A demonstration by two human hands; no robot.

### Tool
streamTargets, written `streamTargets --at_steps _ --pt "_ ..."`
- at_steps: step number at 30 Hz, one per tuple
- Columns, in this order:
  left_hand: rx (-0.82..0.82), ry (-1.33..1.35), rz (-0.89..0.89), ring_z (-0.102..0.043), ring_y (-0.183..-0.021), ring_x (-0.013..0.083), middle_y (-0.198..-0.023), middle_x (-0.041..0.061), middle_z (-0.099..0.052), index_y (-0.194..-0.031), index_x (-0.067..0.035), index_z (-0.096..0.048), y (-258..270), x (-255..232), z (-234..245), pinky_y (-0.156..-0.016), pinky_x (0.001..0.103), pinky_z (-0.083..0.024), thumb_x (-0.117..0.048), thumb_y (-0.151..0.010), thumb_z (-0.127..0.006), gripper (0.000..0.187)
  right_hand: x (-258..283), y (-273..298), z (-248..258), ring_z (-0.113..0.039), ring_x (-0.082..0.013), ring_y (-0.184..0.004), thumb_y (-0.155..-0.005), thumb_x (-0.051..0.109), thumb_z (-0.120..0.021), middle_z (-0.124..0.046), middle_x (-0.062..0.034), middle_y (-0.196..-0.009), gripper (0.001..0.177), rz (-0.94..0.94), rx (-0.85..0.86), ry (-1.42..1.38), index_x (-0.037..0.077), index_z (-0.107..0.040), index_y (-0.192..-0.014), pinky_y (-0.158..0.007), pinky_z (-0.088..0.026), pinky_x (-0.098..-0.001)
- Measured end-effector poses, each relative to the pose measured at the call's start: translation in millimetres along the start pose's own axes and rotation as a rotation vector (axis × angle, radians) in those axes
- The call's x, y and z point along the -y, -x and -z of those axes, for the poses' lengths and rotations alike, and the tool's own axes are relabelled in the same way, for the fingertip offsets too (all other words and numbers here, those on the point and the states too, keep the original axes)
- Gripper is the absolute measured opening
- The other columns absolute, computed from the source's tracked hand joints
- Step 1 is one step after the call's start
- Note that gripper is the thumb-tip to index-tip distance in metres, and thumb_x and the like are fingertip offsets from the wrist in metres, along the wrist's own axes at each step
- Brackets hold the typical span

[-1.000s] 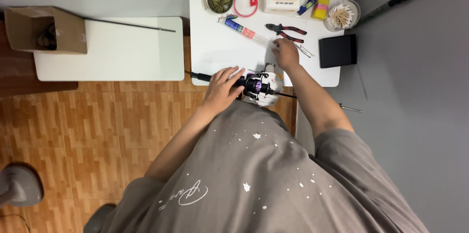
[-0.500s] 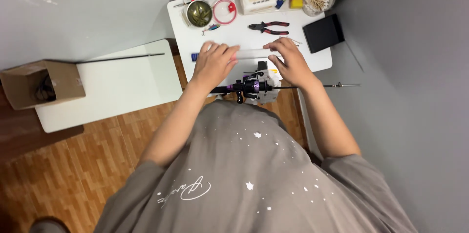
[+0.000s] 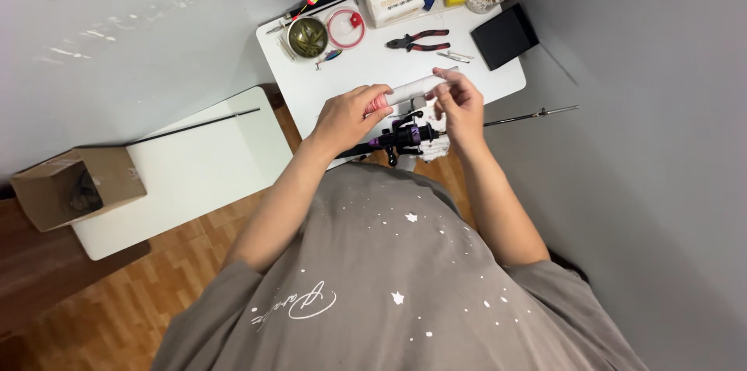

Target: Performing maintenance or repair on a baitcasting fishing reel using a screwdriver and tools.

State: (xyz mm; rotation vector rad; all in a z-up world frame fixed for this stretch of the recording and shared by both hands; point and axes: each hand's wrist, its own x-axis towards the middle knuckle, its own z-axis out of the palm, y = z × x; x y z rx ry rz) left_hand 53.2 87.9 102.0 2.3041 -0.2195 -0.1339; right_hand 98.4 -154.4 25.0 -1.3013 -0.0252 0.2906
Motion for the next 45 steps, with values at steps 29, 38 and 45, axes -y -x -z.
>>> streamTargets --at_steps 29,38,45 --pt "0.066 -0.056 -0.012 -0.072 -0.087 0.0293 -0.099 0.007 -0.074 -0.119 -0.018 -0.069 4 12 28 -0.076 0.040 -0.057 -0.037 -0.096 -0.069 0.030 25 20 -6 -0.063 -0.0175 -0.086 -0.098 0.017 -0.066 -0.069 -0.0067 -0.098 0.020 -0.123 -0.024 0.953 0.006 -0.068 -0.114 -0.074 -0.052 -0.0317" --pt "-0.113 -0.201 -0.012 -0.072 -0.082 0.0312 -0.092 0.006 -0.072 -0.120 -0.015 -0.068 -23 -5 -8 -0.067 0.044 -0.056 -0.030 -0.095 -0.070 0.029 22 -4 -2 -0.058 -0.0110 -0.093 -0.099 0.023 -0.064 -0.061 -0.0001 -0.105 0.047 -0.392 0.284 -0.219 0.012 -0.055 -0.144 -0.083 -0.051 -0.0275" --pt "0.026 -0.163 -0.021 -0.071 -0.080 0.0277 -0.090 0.005 -0.073 -0.122 -0.019 -0.072 -24 -17 -11 -0.070 0.041 -0.055 -0.028 -0.090 -0.073 0.033 32 -41 66 -0.030 -0.0017 -0.054 -0.106 0.030 -0.059 -0.037 0.0109 -0.063 0.026 -0.285 0.268 0.312 0.009 -0.070 -0.098 -0.048 -0.022 -0.0212"
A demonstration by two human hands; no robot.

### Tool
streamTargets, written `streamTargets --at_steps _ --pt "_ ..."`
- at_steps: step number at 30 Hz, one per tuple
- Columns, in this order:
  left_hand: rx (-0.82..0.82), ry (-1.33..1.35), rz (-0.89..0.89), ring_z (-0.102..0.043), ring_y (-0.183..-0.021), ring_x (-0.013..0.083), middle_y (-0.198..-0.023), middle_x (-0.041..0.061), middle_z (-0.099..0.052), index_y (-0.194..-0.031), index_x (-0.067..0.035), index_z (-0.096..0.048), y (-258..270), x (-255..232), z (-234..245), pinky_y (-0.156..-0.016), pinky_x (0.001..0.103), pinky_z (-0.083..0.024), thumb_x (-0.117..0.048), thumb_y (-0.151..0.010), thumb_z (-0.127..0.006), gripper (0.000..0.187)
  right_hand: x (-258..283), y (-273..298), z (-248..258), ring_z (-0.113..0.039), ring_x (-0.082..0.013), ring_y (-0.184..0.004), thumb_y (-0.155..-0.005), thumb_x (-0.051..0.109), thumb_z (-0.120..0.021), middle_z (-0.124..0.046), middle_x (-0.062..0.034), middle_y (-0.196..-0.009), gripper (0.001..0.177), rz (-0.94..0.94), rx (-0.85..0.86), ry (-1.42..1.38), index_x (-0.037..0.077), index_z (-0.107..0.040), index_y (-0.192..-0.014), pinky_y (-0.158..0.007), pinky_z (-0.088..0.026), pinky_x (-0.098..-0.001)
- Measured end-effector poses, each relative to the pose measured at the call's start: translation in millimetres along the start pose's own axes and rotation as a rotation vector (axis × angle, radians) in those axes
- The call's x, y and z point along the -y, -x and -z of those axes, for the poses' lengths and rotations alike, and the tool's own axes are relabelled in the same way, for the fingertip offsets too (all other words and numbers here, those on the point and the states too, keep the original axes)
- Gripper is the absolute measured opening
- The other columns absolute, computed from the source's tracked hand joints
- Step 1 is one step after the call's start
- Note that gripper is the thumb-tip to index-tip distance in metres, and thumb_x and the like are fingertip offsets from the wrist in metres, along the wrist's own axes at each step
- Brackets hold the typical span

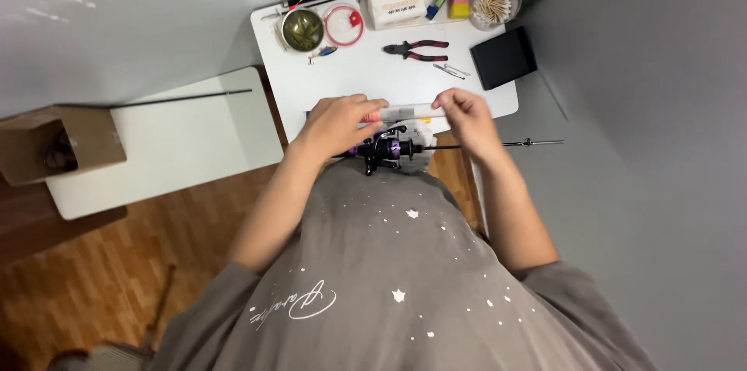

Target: Performing maintenance or repair on a baitcasting fishing reel using a screwdriver and tools.

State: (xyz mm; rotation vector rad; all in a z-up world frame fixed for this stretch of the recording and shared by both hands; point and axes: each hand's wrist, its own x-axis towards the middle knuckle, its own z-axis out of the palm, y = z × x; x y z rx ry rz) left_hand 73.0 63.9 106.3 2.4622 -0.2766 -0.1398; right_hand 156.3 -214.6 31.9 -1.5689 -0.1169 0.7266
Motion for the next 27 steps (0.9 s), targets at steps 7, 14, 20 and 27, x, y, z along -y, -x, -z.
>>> streamTargets --at_steps 7,14,20,27 --pt "0.006 0.162 0.118 -0.072 -0.077 0.0227 -0.090 0.002 -0.073 -0.126 -0.024 -0.072 14 -10 15 -0.071 0.035 -0.056 -0.027 -0.089 -0.073 0.038 28 -7 34 -0.025 -0.0016 -0.051 -0.106 0.023 -0.057 -0.034 0.0123 -0.059 0.022 -0.120 0.072 0.051 0.010 -0.071 -0.095 -0.046 -0.019 -0.0231" --pt "-0.219 -0.015 0.269 -0.070 -0.080 0.0282 -0.093 0.005 -0.073 -0.131 -0.020 -0.071 20 1 9 -0.071 0.038 -0.055 -0.026 -0.093 -0.074 0.038 -8 -2 40 -0.031 -0.0003 -0.058 -0.106 0.021 -0.059 -0.042 0.0120 -0.066 0.022 -0.008 0.299 0.252 0.008 -0.073 -0.096 -0.052 -0.027 -0.0224" --pt "-0.017 -0.010 0.202 -0.070 -0.080 0.0261 -0.090 0.006 -0.073 -0.123 -0.023 -0.076 20 9 11 -0.071 0.039 -0.055 -0.023 -0.086 -0.076 0.038 -8 3 61 -0.030 -0.0014 -0.050 -0.105 0.022 -0.058 -0.043 0.0115 -0.061 0.021 -0.104 0.260 -0.084 0.009 -0.069 -0.093 -0.046 -0.022 -0.0234" --pt "-0.190 0.217 0.094 -0.072 -0.090 0.0261 -0.103 0.009 -0.075 -0.122 -0.016 -0.074 22 7 19 -0.078 0.035 -0.056 -0.023 -0.092 -0.078 0.031 -31 -12 70 -0.030 -0.0029 -0.059 -0.107 0.019 -0.057 -0.039 0.0093 -0.066 0.020 -0.030 -0.070 0.202 0.008 -0.071 -0.099 -0.052 -0.024 -0.0248"
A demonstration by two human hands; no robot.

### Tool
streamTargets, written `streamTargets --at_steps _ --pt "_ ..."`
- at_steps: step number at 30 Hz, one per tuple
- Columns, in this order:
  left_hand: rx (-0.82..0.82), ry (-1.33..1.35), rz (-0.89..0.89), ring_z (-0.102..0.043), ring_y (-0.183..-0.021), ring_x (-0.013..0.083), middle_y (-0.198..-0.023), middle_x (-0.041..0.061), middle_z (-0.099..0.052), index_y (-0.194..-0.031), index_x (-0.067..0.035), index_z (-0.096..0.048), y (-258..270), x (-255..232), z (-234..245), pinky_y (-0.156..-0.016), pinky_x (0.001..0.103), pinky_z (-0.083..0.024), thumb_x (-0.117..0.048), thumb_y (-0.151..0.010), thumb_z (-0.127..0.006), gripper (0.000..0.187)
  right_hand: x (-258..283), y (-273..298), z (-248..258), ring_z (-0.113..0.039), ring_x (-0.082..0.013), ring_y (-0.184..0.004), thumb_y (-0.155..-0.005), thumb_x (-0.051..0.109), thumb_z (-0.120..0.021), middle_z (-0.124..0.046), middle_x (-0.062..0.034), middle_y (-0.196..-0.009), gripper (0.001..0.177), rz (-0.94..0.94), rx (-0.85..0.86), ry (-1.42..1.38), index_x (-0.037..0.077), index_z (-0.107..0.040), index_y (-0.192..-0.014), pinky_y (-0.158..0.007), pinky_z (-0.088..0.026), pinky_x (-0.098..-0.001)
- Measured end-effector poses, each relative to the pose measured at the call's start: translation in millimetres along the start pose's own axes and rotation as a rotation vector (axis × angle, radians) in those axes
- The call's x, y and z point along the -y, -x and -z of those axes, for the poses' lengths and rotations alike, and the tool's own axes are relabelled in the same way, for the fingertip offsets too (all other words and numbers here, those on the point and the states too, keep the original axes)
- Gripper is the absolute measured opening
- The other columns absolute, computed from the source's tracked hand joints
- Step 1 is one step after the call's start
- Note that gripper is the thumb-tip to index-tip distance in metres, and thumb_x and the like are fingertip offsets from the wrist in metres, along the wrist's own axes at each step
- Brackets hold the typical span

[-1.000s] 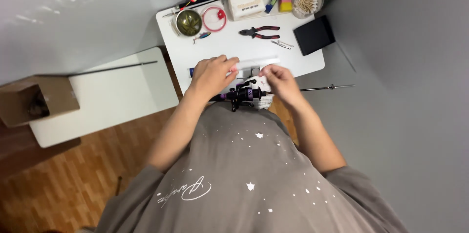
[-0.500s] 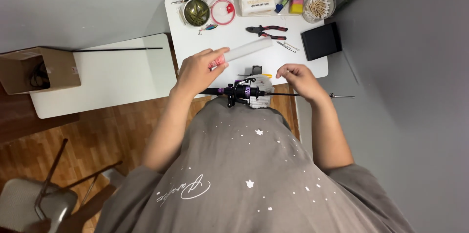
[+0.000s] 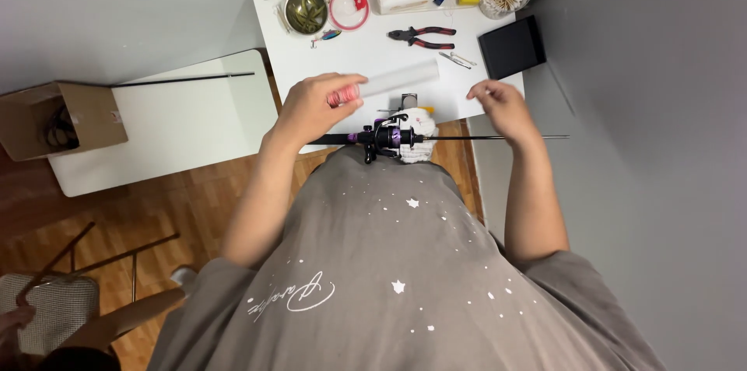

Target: Performing maintenance or repair on a baitcasting fishing reel using a screwdriver and tools.

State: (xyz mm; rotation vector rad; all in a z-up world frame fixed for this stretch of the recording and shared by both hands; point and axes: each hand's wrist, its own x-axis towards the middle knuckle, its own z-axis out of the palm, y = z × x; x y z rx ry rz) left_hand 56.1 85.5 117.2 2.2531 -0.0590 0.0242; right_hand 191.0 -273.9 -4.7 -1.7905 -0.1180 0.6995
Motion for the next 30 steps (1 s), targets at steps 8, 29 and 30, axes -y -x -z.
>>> streamTargets --at_steps 8,29,30 --pt "0.013 0.064 0.197 -0.073 -0.082 0.0287 -0.090 0.010 -0.073 -0.113 -0.008 -0.052 0 -7 -2 -0.073 0.038 -0.056 -0.022 -0.092 -0.076 0.035 -25 18 -45 -0.050 -0.0098 -0.068 -0.101 0.022 -0.060 -0.062 0.0012 -0.077 0.021 -0.110 0.069 0.299 0.008 -0.075 -0.097 -0.062 -0.044 -0.0300" --pt "0.053 -0.035 0.088 -0.072 -0.088 0.0370 -0.094 0.016 -0.071 -0.122 -0.006 -0.045 -11 -23 -18 -0.077 0.045 -0.055 -0.018 -0.097 -0.070 0.037 -53 53 -115 -0.071 -0.0357 -0.092 -0.096 0.030 -0.060 -0.075 -0.0160 -0.097 0.026 -0.073 0.193 0.639 0.012 -0.075 -0.106 -0.081 -0.054 -0.0468" --pt "0.076 -0.017 0.096 -0.072 -0.088 0.0361 -0.094 0.015 -0.071 -0.123 -0.006 -0.048 -11 -26 -16 -0.078 0.044 -0.055 -0.016 -0.096 -0.069 0.036 -49 56 -113 -0.072 -0.0339 -0.093 -0.095 0.028 -0.059 -0.077 -0.0136 -0.097 0.024 -0.042 0.234 0.627 0.011 -0.075 -0.100 -0.081 -0.055 -0.0462"
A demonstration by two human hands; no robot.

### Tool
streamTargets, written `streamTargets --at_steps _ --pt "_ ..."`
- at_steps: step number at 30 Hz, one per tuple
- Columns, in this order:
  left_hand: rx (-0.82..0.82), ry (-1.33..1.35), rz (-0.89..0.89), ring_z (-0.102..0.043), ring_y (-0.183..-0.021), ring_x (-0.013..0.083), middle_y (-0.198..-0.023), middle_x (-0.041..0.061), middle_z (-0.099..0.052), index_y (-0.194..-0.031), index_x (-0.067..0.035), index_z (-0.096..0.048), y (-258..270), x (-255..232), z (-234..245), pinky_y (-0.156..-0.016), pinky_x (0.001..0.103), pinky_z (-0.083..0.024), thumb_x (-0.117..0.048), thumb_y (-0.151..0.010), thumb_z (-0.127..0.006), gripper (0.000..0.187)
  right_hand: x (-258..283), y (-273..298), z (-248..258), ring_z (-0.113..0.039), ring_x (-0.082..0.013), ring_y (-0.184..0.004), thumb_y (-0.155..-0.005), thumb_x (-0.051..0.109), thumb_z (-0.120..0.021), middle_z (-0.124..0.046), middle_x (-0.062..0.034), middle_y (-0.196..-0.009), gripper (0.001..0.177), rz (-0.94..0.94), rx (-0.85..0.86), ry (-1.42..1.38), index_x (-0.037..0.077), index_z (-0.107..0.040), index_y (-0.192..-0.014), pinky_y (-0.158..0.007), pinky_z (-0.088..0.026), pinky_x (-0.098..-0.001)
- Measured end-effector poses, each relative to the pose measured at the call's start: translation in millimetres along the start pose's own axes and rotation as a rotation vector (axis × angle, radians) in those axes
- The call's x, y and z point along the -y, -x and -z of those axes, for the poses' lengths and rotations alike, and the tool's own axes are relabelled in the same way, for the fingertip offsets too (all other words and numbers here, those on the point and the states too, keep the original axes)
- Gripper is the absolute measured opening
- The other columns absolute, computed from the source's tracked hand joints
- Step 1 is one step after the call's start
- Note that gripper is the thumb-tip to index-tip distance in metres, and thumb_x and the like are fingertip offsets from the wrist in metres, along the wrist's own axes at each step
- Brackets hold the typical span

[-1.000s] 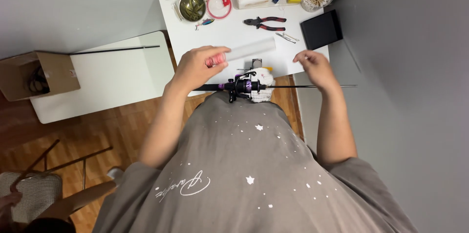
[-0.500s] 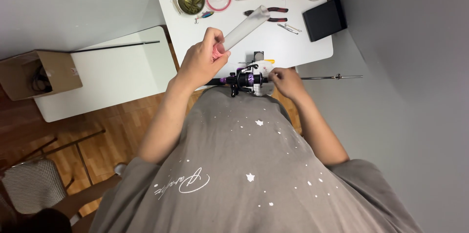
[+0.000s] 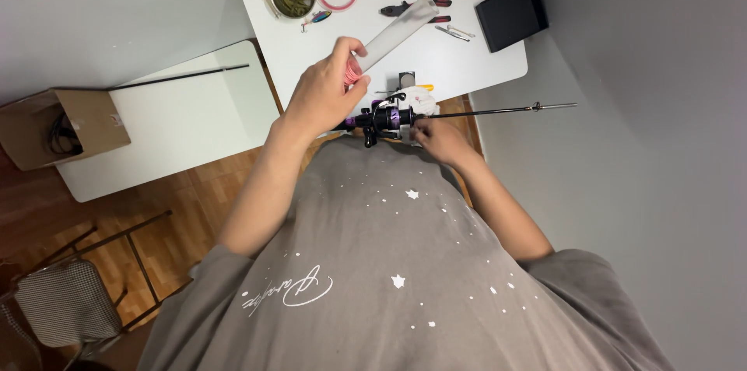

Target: Performing maintenance or repair on a baitcasting fishing reel using a screwdriver and tools.

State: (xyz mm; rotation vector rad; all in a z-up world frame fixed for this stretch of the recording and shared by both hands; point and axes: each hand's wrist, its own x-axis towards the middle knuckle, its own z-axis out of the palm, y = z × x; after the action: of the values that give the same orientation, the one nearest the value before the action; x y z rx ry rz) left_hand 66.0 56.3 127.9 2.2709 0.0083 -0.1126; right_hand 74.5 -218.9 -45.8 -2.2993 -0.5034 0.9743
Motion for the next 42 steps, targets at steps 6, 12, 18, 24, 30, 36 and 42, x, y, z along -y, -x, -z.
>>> streamTargets --at_steps 6,12,18,24,30,36,42 --pt "0.074 -0.015 0.029 -0.070 -0.092 0.0359 -0.101 0.016 -0.070 -0.124 -0.008 -0.053 4 -7 -1 -0.081 0.044 -0.054 -0.010 -0.088 -0.065 0.038 49 44 42 -0.072 -0.0334 -0.085 -0.095 0.025 -0.061 -0.076 -0.0123 -0.090 0.019 0.177 0.019 0.048 0.011 -0.073 -0.100 -0.076 -0.054 -0.0455" --pt "0.099 0.008 -0.085 -0.069 -0.099 0.0395 -0.113 0.016 -0.071 -0.119 -0.008 -0.054 11 -2 -18 -0.081 0.046 -0.055 -0.011 -0.087 -0.068 0.035 74 38 60 -0.068 -0.0322 -0.070 -0.096 0.021 -0.063 -0.072 -0.0134 -0.076 0.016 0.211 -0.116 -0.021 0.011 -0.075 -0.098 -0.067 -0.052 -0.0435" --pt "0.126 0.041 -0.119 -0.071 -0.099 0.0388 -0.114 0.015 -0.072 -0.120 -0.008 -0.055 17 -9 -23 -0.080 0.045 -0.056 -0.012 -0.089 -0.068 0.034 46 -7 54 -0.061 -0.0199 -0.059 -0.096 0.021 -0.061 -0.066 -0.0078 -0.066 0.019 0.176 -0.181 -0.147 0.007 -0.074 -0.098 -0.061 -0.048 -0.0358" --pt "0.173 0.071 -0.074 -0.072 -0.095 0.0371 -0.106 0.014 -0.073 -0.117 -0.009 -0.053 18 -14 -26 -0.078 0.045 -0.056 -0.015 -0.088 -0.072 0.036 -7 -60 28 -0.068 -0.0143 -0.074 -0.092 0.013 -0.067 -0.073 -0.0080 -0.083 0.019 0.182 -0.145 -0.286 0.004 -0.073 -0.107 -0.067 -0.054 -0.0324" --pt "0.192 0.124 -0.027 -0.073 -0.090 0.0341 -0.096 0.013 -0.073 -0.120 -0.009 -0.047 20 -14 -31 -0.076 0.043 -0.056 -0.014 -0.090 -0.071 0.039 -24 -71 14 -0.070 -0.0128 -0.088 -0.095 0.009 -0.067 -0.075 -0.0068 -0.098 0.019 0.175 -0.023 -0.404 0.002 -0.070 -0.112 -0.076 -0.055 -0.0321" --pt "0.218 0.179 -0.024 -0.073 -0.085 0.0301 -0.091 0.011 -0.070 -0.125 -0.010 -0.047 16 -16 -37 -0.076 0.041 -0.055 -0.010 -0.088 -0.070 0.043 -26 -55 5 -0.070 -0.0177 -0.085 -0.093 0.012 -0.068 -0.073 -0.0089 -0.092 0.022 0.190 -0.106 -0.292 0.002 -0.068 -0.113 -0.076 -0.055 -0.0345" --pt "0.200 0.220 -0.111 -0.073 -0.097 0.0311 -0.107 0.013 -0.071 -0.128 -0.010 -0.051 8 -22 -44 -0.082 0.039 -0.057 -0.009 -0.089 -0.071 0.044 -17 -25 -2 -0.069 -0.0301 -0.076 -0.098 0.024 -0.065 -0.071 -0.0151 -0.084 0.025 0.059 -0.184 -0.104 0.006 -0.071 -0.114 -0.069 -0.052 -0.0425"
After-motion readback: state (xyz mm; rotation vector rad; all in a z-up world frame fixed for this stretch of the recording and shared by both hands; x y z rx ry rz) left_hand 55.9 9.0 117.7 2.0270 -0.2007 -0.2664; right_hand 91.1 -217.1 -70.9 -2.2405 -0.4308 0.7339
